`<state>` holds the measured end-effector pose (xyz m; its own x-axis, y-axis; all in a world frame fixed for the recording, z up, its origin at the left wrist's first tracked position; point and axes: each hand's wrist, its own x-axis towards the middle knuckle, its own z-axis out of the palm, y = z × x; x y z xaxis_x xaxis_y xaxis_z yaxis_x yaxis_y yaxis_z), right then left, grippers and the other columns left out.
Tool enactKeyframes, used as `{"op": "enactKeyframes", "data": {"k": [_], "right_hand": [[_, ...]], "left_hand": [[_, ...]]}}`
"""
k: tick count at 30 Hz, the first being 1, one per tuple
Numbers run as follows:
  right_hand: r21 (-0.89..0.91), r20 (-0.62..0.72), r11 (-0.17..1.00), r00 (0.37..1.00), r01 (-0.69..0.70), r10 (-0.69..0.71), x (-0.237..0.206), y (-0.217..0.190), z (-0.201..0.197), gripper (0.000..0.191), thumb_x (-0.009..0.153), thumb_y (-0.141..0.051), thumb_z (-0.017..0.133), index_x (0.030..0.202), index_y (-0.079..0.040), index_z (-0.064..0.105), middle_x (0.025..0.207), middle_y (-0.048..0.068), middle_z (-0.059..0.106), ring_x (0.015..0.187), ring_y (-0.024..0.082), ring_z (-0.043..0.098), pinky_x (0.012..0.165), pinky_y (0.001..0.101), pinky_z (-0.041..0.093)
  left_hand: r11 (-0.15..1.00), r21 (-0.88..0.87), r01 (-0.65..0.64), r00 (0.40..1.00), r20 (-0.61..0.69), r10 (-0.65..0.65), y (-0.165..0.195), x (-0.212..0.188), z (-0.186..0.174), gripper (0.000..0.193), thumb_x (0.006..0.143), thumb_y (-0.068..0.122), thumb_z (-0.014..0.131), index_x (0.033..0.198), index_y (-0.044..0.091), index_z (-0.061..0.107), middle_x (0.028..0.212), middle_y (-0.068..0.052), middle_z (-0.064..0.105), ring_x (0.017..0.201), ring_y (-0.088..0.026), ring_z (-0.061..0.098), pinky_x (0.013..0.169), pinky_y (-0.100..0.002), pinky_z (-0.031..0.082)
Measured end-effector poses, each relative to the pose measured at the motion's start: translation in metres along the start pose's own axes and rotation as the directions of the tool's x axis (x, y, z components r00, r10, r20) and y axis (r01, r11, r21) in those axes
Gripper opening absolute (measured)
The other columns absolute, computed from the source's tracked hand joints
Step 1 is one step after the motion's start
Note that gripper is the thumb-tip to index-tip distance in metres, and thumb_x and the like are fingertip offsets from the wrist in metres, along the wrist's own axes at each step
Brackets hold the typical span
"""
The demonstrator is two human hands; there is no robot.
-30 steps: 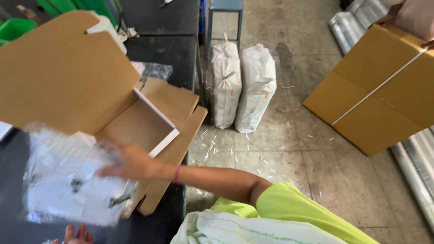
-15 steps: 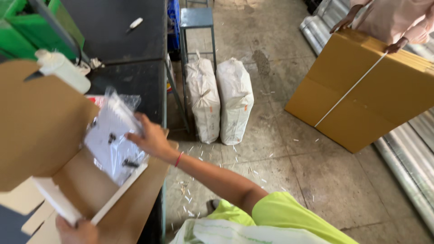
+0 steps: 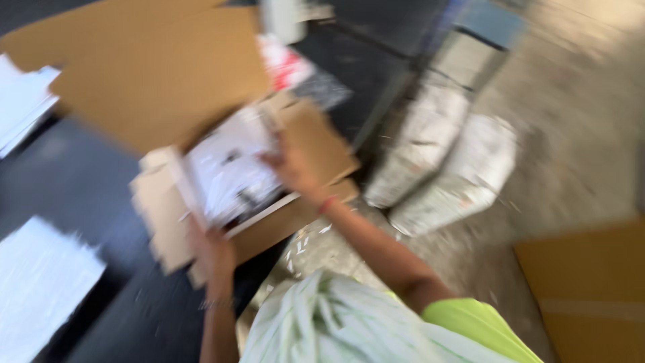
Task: The person opens a flat cardboard box on the work table and folds its flaps into shape. They place a white inner box into the carton, set a plastic-wrapped square LED panel light inside, add a white lid piece, and place the packed box onto a stack of finished boxes.
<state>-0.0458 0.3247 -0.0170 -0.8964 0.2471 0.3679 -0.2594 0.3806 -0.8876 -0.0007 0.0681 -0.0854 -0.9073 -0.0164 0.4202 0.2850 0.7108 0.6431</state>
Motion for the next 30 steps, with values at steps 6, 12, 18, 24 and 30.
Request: {"op": "enactKeyframes", "data": {"k": [6, 12, 18, 24, 30], "right_hand": [[-0.422, 0.310, 0.855, 0.934, 0.303, -0.178, 0.000, -0.020, -0.026, 0.070, 0.097, -0.034, 0.075, 0.143, 0.007, 0.043, 0.125, 0.032, 0.062, 0.109, 0.047, 0.065, 0.090, 0.0492, 0.054], [-0.555, 0.345, 0.753, 0.921, 0.353, -0.178, 0.015, -0.086, -0.069, 0.021, 0.091, -0.022, 0.071, 0.108, -0.009, 0.074, 0.112, 0.016, 0.075, 0.105, 0.037, 0.071, 0.089, 0.0456, 0.057], [-0.412, 0.064, 0.745, 0.832, 0.525, -0.551, 0.133, -0.092, -0.090, 0.054, 0.092, -0.006, 0.083, 0.138, 0.003, 0.056, 0.125, 0.020, 0.070, 0.108, 0.030, 0.072, 0.087, 0.0375, 0.059], [-0.425, 0.064, 0.846, 0.943, 0.322, -0.327, 0.195, -0.077, -0.083, 0.047, 0.090, -0.025, 0.095, 0.110, 0.002, 0.063, 0.093, 0.014, 0.073, 0.085, 0.024, 0.073, 0.075, 0.0340, 0.058], [-0.421, 0.089, 0.856, 0.953, 0.300, -0.291, 0.151, -0.097, -0.064, 0.024, 0.098, -0.011, 0.080, 0.117, -0.002, 0.069, 0.086, 0.012, 0.075, 0.076, 0.020, 0.075, 0.073, 0.0315, 0.059]], "left_hand": [[0.988, -0.093, 0.125, 0.992, 0.023, -0.124, 0.049, 0.011, -0.037, 0.058, 0.098, 0.011, 0.057, 0.151, -0.005, 0.041, 0.130, -0.030, 0.061, 0.115, -0.048, 0.056, 0.101, -0.054, 0.044], [0.960, -0.178, 0.217, 0.976, 0.046, -0.213, 0.055, 0.054, -0.066, 0.056, 0.101, 0.034, 0.067, 0.141, 0.000, 0.049, 0.134, -0.021, 0.059, 0.111, -0.034, 0.063, 0.097, -0.045, 0.052], [0.900, -0.435, -0.041, 0.963, -0.256, -0.079, 0.047, 0.195, -0.101, 0.092, 0.083, 0.028, 0.094, 0.149, 0.001, 0.036, 0.145, -0.019, 0.049, 0.120, -0.025, 0.059, 0.092, -0.033, 0.054], [0.945, -0.326, -0.010, 0.990, -0.133, -0.036, 0.056, 0.253, -0.113, 0.047, 0.086, 0.026, 0.089, 0.127, 0.011, 0.070, 0.112, -0.009, 0.083, 0.098, -0.016, 0.081, 0.086, -0.029, 0.062], [0.984, 0.101, -0.146, 0.922, -0.347, 0.172, 0.077, 0.231, -0.082, 0.040, 0.097, 0.017, 0.084, 0.126, 0.012, 0.056, 0.107, -0.011, 0.073, 0.098, -0.033, 0.069, 0.080, -0.041, 0.055]]}}
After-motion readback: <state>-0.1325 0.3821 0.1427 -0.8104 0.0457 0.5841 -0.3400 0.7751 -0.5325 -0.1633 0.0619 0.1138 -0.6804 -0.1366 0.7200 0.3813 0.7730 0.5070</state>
